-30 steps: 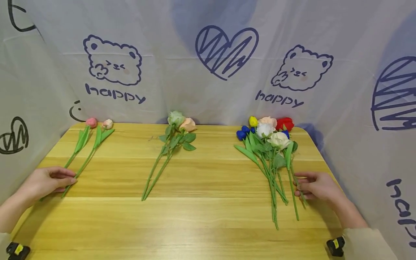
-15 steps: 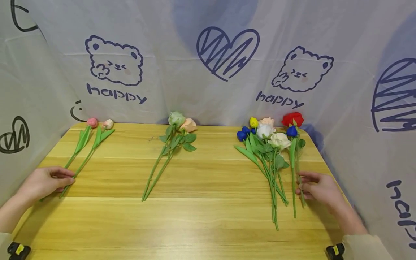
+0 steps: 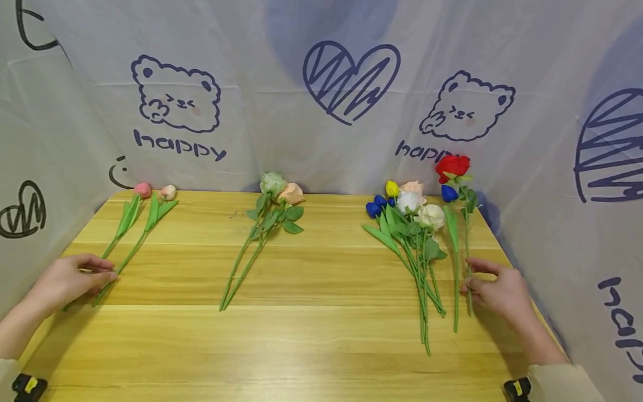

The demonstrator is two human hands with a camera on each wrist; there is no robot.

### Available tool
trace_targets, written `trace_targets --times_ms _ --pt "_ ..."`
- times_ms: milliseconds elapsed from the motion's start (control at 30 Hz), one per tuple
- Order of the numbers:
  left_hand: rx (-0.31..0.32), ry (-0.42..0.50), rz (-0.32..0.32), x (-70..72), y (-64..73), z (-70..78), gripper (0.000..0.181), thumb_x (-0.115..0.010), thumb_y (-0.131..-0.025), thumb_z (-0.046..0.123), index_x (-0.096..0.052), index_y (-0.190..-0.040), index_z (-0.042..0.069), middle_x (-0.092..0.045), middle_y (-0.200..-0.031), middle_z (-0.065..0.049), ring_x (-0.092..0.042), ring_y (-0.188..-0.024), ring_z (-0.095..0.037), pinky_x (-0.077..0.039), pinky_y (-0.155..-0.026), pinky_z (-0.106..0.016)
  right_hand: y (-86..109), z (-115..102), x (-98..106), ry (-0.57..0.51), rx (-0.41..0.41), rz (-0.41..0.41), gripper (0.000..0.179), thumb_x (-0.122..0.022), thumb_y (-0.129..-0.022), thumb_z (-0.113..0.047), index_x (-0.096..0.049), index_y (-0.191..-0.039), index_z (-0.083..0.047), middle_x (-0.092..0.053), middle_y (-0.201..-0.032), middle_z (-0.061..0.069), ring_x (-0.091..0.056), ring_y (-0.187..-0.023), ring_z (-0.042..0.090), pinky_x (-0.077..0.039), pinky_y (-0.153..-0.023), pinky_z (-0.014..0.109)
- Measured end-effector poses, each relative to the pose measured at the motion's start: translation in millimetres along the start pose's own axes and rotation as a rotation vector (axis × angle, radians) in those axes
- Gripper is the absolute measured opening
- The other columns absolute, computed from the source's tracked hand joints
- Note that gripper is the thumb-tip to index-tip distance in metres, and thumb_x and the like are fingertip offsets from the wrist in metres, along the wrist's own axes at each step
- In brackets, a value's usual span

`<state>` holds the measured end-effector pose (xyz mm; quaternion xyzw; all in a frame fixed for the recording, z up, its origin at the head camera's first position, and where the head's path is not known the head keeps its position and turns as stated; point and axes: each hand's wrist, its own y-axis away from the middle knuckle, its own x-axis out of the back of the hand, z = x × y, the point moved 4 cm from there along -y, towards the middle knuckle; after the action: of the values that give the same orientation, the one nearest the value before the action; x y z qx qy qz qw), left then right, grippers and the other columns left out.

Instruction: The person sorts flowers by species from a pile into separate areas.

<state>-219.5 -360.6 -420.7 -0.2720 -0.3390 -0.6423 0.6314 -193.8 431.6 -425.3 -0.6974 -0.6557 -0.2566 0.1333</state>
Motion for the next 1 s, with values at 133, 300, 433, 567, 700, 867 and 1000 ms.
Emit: trace_targets --times_ms 133,300,433,567,700,867,1000 --pt "-0.023 0.014 0.049 3.9 -1.6 15.8 0.043 -0.069 -0.102 0.027 -0.064 -0.122 -0.01 -0.07 -0.113 -0.028 -0.069 -0.076 -0.01 -0.058 -0.06 -0.027 -0.5 -1.5 2.9 0.032 0.01 0.057 0.058 -0.061 -0.104 -0.008 -0.04 -0.155 0.009 -0.057 -0.135 0.013 -0.076 -0.082 0.01 -0.065 -0.071 0.03" --pt "-0.044 0.053 0.116 2.2 -4.8 51.5 0.047 -0.071 -0.1 0.038 -0.067 -0.124 -0.002 -0.074 -0.112 -0.021 -0.066 -0.079 -0.001 -0.056 -0.061 -0.023 2.4 -14.3 1.9 0.009 0.07 0.131 0.055 -0.065 -0.103 -0.014 -0.047 -0.153 0.003 -0.054 -0.112 -0.03 -0.074 -0.082 0.002 -0.064 -0.071 0.027" --pt "-0.058 0.184 0.127 -7.8 -5.1 85.5 0.051 -0.071 -0.099 0.043 -0.066 -0.128 0.001 -0.074 -0.114 -0.013 -0.068 -0.082 0.001 -0.056 -0.068 -0.018 6.3 -34.4 -7.8 -0.031 0.121 0.161 0.053 -0.068 -0.103 -0.014 -0.052 -0.152 -0.003 -0.054 -0.117 -0.028 -0.073 -0.085 -0.002 -0.063 -0.075 0.024" --pt "-0.13 0.343 0.143 -21.5 -7.8 120.9 0.047 -0.073 -0.099 0.037 -0.066 -0.128 0.001 -0.073 -0.107 0.003 -0.069 -0.086 0.001 -0.057 -0.076 -0.014 7.4 -59.7 -26.2 -0.079 0.184 0.182 0.052 -0.07 -0.102 -0.014 -0.055 -0.151 -0.005 -0.058 -0.123 -0.021 -0.072 -0.088 -0.004 -0.063 -0.076 0.023" --pt "-0.213 0.479 0.138 -39.2 -10.6 156.8 0.041 -0.073 -0.1 0.03 -0.067 -0.127 -0.001 -0.072 -0.11 0.0 -0.07 -0.089 -0.007 -0.059 -0.08 -0.016 4.1 -85.9 -52.9 -0.175 0.222 0.169 0.051 -0.072 -0.1 -0.013 -0.057 -0.149 -0.007 -0.061 -0.127 -0.01 -0.074 -0.089 0.0 -0.063 -0.076 0.023" --pt "-0.264 0.554 0.08 -68.2 -17.7 196.1 0.036 -0.074 -0.1 0.027 -0.07 -0.125 0.003 -0.071 -0.119 -0.012 -0.072 -0.096 -0.018 -0.06 -0.082 -0.022 -0.1 -115.3 -86.8 -0.315 0.273 0.121 0.047 -0.073 -0.099 -0.009 -0.062 -0.144 -0.01 -0.065 -0.126 -0.005 -0.076 -0.091 0.006 -0.063 -0.077 0.024" --pt "-0.302 0.606 0.035 -88.4 -21.5 222.1 0.03 -0.075 -0.098 0.02 -0.07 -0.124 0.003 -0.071 -0.121 -0.012 -0.072 -0.102 -0.025 -0.061 -0.085 -0.029 -3.5 -133.2 -112.8 -0.382 0.318 0.079 0.044 -0.073 -0.098 -0.005 -0.063 -0.141 -0.007 -0.069 -0.124 -0.007 -0.076 -0.091 0.008 -0.064 -0.078 0.027"
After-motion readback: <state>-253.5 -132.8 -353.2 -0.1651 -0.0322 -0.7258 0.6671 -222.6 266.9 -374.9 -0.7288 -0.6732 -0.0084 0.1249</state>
